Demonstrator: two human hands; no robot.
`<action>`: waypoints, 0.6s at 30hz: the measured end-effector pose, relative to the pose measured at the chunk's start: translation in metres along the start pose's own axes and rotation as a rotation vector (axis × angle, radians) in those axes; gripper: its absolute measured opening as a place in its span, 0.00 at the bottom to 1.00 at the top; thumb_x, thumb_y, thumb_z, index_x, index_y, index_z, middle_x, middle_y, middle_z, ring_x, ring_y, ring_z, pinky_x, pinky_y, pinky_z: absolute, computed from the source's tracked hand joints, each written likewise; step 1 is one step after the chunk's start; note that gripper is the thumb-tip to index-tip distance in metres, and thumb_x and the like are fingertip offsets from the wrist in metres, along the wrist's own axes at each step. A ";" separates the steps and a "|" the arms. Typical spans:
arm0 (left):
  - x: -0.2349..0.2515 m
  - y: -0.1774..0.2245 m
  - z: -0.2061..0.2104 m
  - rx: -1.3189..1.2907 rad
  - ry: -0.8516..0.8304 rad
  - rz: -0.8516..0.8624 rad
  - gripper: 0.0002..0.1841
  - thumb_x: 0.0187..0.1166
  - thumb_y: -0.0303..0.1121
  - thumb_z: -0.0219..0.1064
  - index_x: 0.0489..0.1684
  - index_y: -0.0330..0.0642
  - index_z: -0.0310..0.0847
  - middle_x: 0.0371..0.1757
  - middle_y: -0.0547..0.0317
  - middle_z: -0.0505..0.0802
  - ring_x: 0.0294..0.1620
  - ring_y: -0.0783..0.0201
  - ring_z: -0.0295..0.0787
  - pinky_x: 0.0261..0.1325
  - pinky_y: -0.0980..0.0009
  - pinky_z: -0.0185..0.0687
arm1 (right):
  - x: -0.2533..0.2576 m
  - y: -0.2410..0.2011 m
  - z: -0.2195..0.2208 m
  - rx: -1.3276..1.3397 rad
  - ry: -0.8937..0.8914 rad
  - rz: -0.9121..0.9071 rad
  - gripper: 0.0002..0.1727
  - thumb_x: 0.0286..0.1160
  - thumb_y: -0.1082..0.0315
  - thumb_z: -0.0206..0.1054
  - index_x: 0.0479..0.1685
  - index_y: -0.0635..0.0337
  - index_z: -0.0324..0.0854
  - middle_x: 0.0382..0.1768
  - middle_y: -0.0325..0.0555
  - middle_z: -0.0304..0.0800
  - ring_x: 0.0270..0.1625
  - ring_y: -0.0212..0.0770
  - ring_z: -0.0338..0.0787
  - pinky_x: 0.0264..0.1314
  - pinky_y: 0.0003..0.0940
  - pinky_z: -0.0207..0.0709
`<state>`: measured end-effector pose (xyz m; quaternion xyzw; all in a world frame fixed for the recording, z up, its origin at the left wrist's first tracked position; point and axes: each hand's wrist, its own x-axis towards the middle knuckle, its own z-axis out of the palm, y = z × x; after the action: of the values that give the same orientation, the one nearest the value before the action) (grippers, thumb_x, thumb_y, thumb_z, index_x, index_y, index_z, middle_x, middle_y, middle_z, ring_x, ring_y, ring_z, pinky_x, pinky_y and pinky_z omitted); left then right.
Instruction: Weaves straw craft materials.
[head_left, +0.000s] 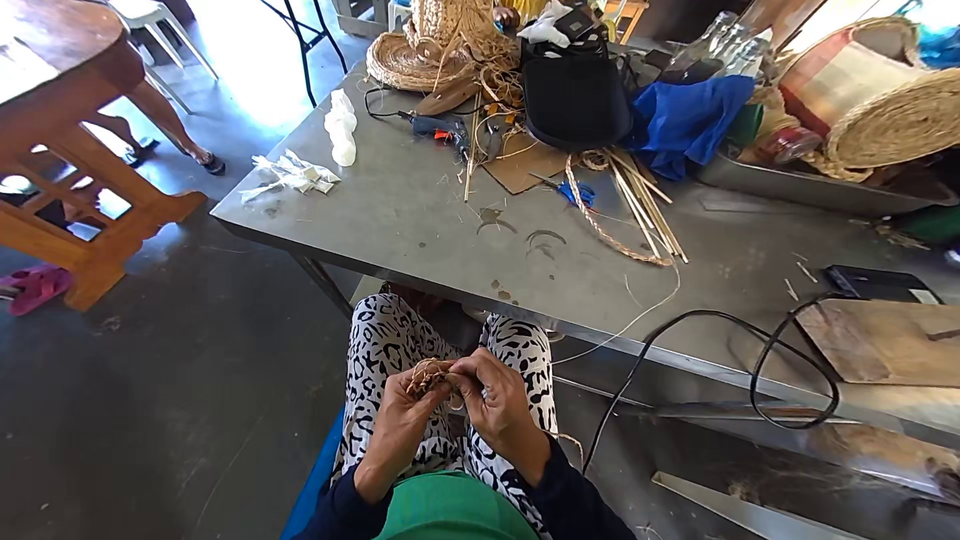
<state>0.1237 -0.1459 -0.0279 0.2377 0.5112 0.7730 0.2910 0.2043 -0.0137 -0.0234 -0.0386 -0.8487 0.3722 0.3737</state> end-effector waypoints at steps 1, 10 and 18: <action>0.000 0.001 0.001 0.021 0.002 0.005 0.14 0.74 0.18 0.64 0.46 0.43 0.94 0.47 0.67 0.97 0.49 0.76 0.93 0.57 0.75 0.89 | 0.000 0.000 0.001 0.000 0.011 -0.001 0.08 0.79 0.67 0.66 0.39 0.64 0.87 0.31 0.46 0.86 0.36 0.31 0.86 0.43 0.17 0.80; -0.002 0.003 0.002 -0.116 0.031 -0.007 0.11 0.73 0.25 0.68 0.42 0.49 0.96 0.48 0.65 0.98 0.50 0.75 0.94 0.56 0.75 0.89 | -0.006 0.002 0.012 0.040 0.094 0.011 0.09 0.81 0.67 0.65 0.39 0.64 0.85 0.33 0.47 0.88 0.37 0.29 0.87 0.45 0.15 0.80; -0.001 -0.002 0.000 -0.070 0.001 0.054 0.11 0.78 0.25 0.67 0.48 0.47 0.95 0.52 0.65 0.97 0.53 0.74 0.93 0.60 0.74 0.88 | -0.005 0.002 0.009 0.068 0.100 -0.019 0.08 0.82 0.68 0.64 0.41 0.64 0.84 0.34 0.47 0.89 0.39 0.29 0.87 0.46 0.15 0.80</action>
<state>0.1250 -0.1455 -0.0296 0.2408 0.4771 0.7982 0.2779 0.2011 -0.0193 -0.0321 -0.0363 -0.8161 0.3949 0.4204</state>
